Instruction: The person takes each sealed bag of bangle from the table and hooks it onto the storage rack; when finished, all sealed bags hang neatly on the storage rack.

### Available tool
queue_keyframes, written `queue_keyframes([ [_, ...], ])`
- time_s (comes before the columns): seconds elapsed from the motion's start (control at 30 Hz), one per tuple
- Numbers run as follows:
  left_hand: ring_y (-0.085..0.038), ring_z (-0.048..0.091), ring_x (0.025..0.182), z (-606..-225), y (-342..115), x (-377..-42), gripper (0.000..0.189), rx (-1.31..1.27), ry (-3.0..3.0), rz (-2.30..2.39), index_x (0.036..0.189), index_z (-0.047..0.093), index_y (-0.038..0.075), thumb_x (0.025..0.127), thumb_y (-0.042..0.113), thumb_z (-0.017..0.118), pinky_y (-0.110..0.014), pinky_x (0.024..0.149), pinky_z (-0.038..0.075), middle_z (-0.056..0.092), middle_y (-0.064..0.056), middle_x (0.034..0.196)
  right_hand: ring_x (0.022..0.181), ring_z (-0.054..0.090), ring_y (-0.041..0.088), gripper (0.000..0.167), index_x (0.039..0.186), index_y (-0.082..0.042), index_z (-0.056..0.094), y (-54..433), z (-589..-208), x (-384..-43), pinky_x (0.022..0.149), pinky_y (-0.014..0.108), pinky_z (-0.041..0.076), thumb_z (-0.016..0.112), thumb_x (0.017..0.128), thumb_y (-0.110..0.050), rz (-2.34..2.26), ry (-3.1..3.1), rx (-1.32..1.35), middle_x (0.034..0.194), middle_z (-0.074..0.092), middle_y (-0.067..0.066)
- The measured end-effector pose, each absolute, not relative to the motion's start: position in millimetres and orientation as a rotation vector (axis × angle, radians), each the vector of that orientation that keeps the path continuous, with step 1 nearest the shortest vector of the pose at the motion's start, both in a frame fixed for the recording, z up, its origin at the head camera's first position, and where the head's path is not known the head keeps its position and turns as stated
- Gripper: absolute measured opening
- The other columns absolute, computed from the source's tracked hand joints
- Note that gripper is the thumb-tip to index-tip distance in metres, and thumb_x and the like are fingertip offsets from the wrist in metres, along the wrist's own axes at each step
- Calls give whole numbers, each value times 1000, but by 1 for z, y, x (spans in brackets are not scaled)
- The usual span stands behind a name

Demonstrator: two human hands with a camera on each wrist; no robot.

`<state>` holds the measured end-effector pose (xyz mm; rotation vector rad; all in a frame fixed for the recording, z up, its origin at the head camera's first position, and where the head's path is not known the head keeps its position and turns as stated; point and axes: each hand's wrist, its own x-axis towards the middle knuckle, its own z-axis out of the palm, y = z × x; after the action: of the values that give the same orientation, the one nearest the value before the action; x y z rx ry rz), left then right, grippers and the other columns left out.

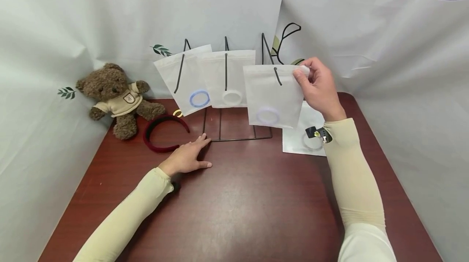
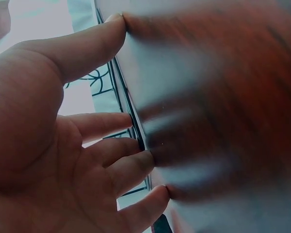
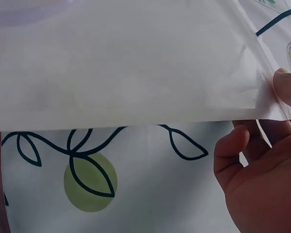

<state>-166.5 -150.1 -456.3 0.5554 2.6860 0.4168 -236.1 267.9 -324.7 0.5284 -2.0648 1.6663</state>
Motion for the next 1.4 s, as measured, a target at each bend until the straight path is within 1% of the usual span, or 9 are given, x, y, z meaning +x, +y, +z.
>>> queue_keyframes([
  [0.13,-41,37,156,-456,-150,-167,93,549,2687,405,167,35,15,93,50,79,-59,127,32,21,-14,177,65,64,3,4,102,-10,64,263,-323,-245,58,17,52,68,102,-8,1609,-2109,493,79,71,-9],
  [0.23,-41,37,157,-456,-150,-167,93,545,2686,402,167,35,15,93,51,79,-59,127,32,21,-13,177,64,62,4,5,102,-11,63,260,-322,-251,57,18,52,67,103,-12,1592,-2132,464,78,69,-8],
  [0.43,-37,35,158,-457,-150,-167,92,562,2694,404,167,36,14,93,51,79,-58,127,32,21,-14,176,57,56,4,9,100,-19,62,257,-325,-264,52,18,45,67,103,-14,1594,-2127,416,70,65,-8],
  [0.67,-39,36,157,-457,-150,-167,93,560,2687,403,167,35,15,93,51,79,-60,126,32,21,-13,176,63,60,5,7,103,-20,63,257,-327,-275,57,19,46,68,103,-16,1591,-2124,376,80,71,-10],
  [0.9,-40,36,157,-457,-150,-167,93,566,2690,402,167,35,15,93,51,79,-61,126,33,21,-14,176,58,54,3,9,103,-22,60,254,-326,-285,53,20,38,69,103,-20,1601,-2113,347,75,69,-9],
  [1.0,-39,36,157,-458,-150,-168,93,561,2689,402,167,35,15,93,51,78,-60,126,32,21,-14,177,57,53,3,10,105,-22,60,253,-327,-289,52,20,37,70,103,-20,1578,-2135,337,77,70,-12],
  [1.13,-42,37,156,-459,-150,-168,92,559,2692,403,167,35,15,94,51,78,-61,126,33,21,-13,177,61,57,6,13,109,-22,59,254,-331,-293,56,20,42,70,102,-21,1543,-2171,321,83,73,-16],
  [1.23,-41,37,156,-458,-150,-168,92,560,2693,401,167,35,15,94,51,78,-60,125,33,21,-13,177,70,62,8,15,110,-23,58,257,-334,-294,60,20,45,70,102,-23,1524,-2194,306,87,73,-18],
  [1.4,-39,37,157,-459,-150,-169,93,563,2692,402,167,35,16,94,52,78,-60,126,33,21,-13,177,76,63,5,14,109,-22,58,265,-345,-294,65,21,45,69,103,-20,1509,-2195,295,84,71,-17],
])
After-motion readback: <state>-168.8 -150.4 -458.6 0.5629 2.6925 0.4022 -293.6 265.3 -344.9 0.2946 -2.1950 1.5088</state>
